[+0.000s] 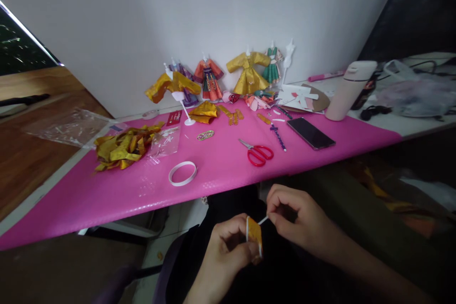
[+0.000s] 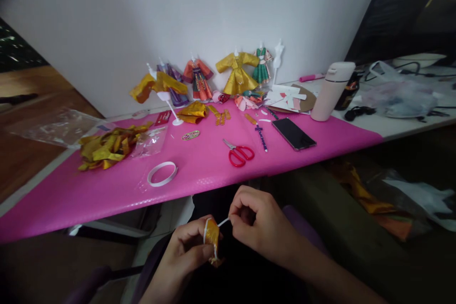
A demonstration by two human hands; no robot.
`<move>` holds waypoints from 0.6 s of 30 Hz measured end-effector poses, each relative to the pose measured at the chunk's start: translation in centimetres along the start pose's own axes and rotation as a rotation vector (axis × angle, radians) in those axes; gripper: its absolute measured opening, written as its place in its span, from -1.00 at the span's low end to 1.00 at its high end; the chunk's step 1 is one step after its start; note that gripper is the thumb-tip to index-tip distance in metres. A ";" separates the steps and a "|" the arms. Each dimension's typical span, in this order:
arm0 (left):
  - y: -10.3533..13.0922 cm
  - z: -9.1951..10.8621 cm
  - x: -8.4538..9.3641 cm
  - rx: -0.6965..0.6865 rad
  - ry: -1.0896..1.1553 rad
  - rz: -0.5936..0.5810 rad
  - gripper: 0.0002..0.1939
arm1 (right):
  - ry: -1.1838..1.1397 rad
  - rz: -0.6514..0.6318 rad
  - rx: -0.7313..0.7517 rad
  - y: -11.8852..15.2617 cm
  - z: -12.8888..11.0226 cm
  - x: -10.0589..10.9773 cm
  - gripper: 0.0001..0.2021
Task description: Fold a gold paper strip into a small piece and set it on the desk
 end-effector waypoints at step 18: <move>0.0 2.1 -0.4 -0.228 -0.114 -0.010 -0.87 | -0.167 0.043 -0.057 -0.2 1.3 0.5 -0.89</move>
Point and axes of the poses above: each hand's wrist, its own y-axis away from the middle knuckle, its own x-axis out of the back of the hand, z = x × y, the point moved 6 cm from there along -y, towards the middle knuckle, and after that the axes turned 3 degrees about -x, right-handed, at the moved point
